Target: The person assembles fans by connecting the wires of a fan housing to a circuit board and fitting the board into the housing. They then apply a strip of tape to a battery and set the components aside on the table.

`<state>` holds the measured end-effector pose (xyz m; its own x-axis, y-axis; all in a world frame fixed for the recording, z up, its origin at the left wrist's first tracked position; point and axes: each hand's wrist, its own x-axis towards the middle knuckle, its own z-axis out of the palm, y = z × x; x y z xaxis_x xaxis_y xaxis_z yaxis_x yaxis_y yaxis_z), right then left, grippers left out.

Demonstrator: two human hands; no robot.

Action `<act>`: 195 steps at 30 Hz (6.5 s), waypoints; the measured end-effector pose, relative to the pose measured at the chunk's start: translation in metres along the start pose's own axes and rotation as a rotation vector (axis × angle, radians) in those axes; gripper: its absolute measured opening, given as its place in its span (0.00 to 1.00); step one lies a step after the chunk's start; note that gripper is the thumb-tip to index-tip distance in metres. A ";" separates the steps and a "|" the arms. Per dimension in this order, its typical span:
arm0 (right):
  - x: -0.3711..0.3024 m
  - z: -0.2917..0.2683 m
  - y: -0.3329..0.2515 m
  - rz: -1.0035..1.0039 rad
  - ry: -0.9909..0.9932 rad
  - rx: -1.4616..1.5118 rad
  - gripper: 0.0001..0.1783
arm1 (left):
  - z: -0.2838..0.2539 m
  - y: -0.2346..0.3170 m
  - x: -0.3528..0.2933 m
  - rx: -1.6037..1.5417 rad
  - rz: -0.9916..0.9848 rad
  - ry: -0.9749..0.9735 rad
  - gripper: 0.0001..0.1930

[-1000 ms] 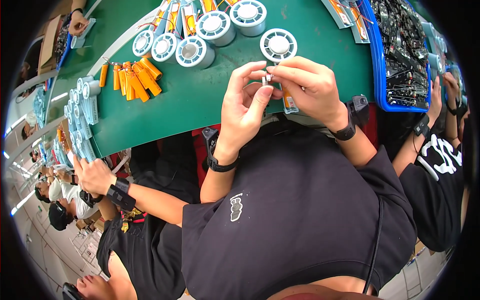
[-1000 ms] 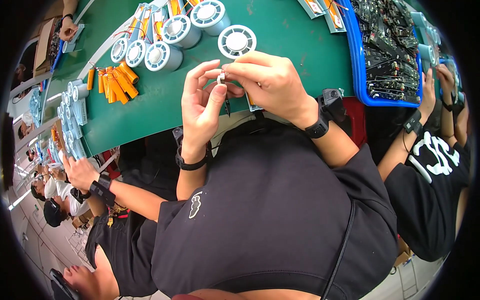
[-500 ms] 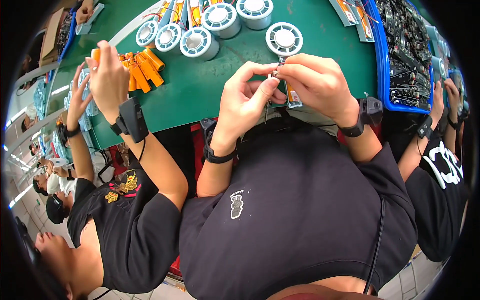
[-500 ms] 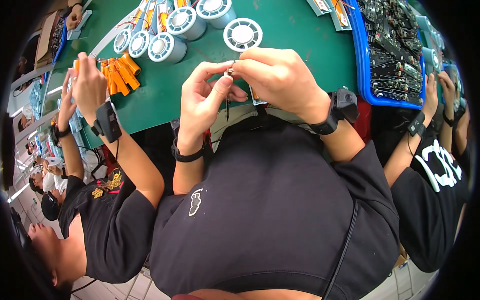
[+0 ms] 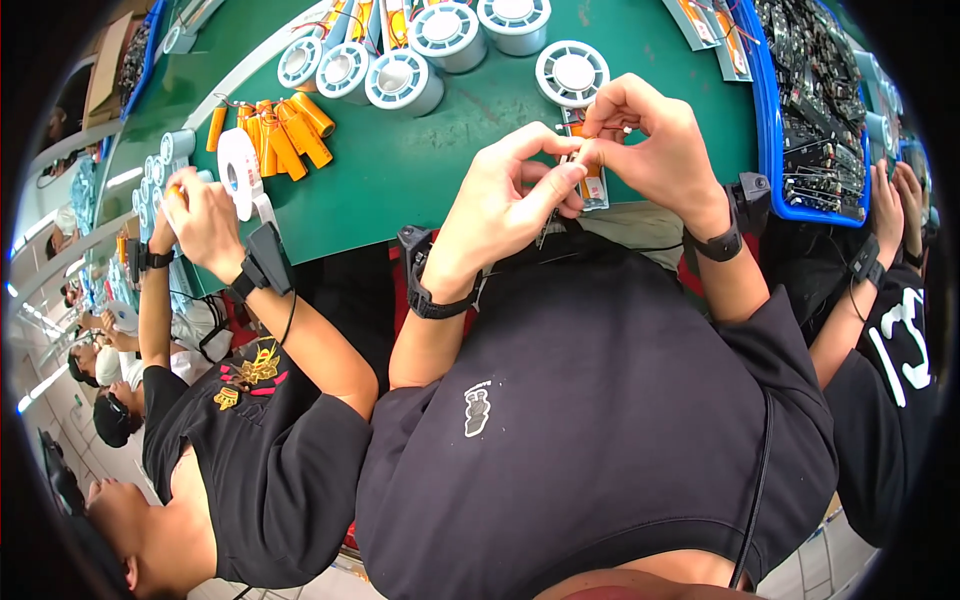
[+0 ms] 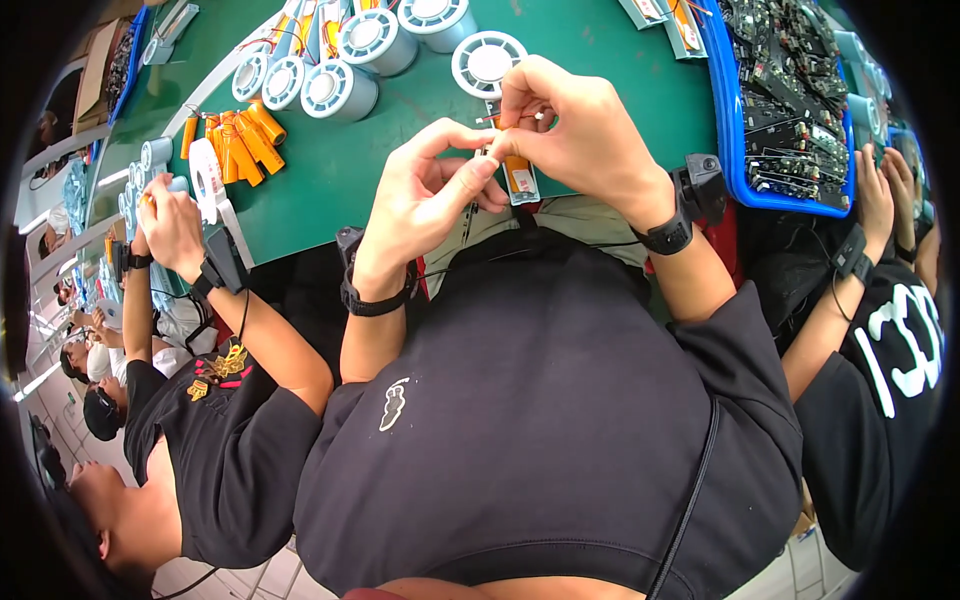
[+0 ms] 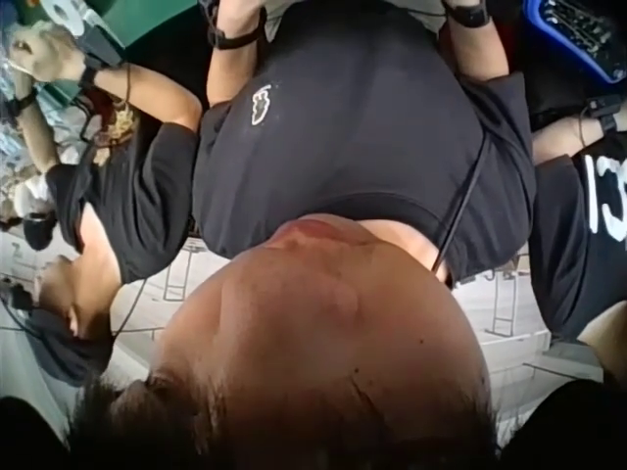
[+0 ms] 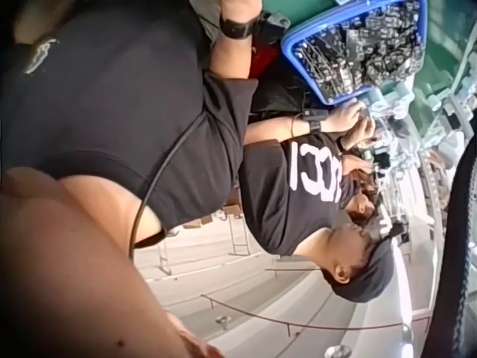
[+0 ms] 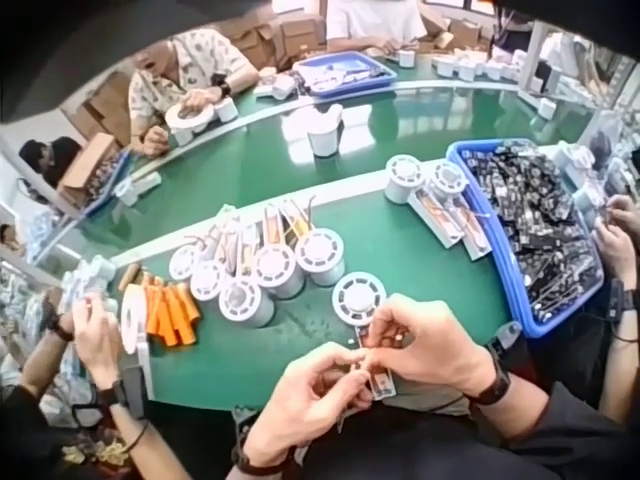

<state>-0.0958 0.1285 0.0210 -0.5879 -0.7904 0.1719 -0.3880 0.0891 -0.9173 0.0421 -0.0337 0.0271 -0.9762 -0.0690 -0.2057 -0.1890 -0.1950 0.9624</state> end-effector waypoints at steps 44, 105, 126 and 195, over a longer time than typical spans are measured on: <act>-0.002 0.003 -0.007 -0.340 0.137 -0.221 0.11 | -0.005 -0.016 0.031 0.855 0.907 0.392 0.21; -0.009 0.005 0.009 0.143 0.009 0.238 0.19 | 0.012 -0.022 0.008 0.383 0.391 0.435 0.15; -0.037 0.028 -0.007 0.141 0.170 0.227 0.19 | 0.018 -0.024 0.018 0.607 0.549 0.402 0.15; -0.035 -0.026 -0.002 0.064 0.216 -0.268 0.21 | 0.040 0.027 0.045 1.660 0.549 0.212 0.09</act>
<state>-0.0924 0.1718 0.0261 -0.7429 -0.6339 0.2152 -0.5008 0.3129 -0.8070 -0.0110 -0.0033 0.0505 -0.9545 0.0802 0.2871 0.0961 0.9945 0.0417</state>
